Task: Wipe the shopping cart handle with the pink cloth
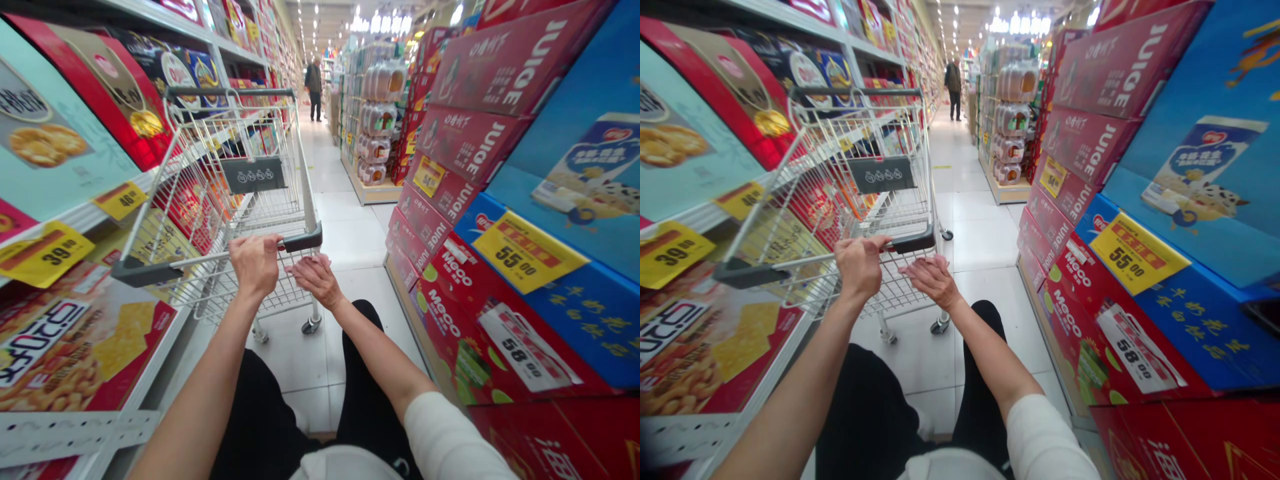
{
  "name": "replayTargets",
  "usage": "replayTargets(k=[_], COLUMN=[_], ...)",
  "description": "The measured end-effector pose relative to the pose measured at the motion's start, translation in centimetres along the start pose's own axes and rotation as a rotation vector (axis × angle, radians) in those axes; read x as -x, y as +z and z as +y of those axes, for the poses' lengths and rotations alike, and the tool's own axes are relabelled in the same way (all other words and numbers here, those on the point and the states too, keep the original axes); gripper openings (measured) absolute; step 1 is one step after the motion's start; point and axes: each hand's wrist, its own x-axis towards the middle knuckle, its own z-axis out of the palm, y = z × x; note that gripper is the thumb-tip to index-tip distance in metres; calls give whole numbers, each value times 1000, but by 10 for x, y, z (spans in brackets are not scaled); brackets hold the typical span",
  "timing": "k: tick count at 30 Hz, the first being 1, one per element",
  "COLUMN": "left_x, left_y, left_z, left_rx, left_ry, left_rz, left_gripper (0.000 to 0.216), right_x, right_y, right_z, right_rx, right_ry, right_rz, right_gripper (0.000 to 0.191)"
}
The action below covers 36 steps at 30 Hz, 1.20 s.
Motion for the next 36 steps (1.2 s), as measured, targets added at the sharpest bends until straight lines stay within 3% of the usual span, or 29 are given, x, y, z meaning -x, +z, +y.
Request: replayTargets(k=[4,10,16,24,30,36], left_x=[1,4,8,12,14,16], left_y=[1,0,-5,-7,-9,-9], left_z=[-2,-5,-9,-12,-14,-15], left_rx=[4,-3,13,-8,10,-18], left_ry=[15,37,63,83,105,122], left_rz=[20,42,41,59,53,92], left_gripper=[87,76,69,64,59,55], right_x=[9,-20,-6,-19,-2,-28], right_y=[-3,7,2,-9,-10,-14], right_z=[-4,-3,-21,-27,-36,-37], right_rx=[-7,138,28,55,9,31], right_ry=[-23,24,33,114,108,45], right_rz=[36,389,346,490,424,472], right_gripper=[20,17,19,19,24,27])
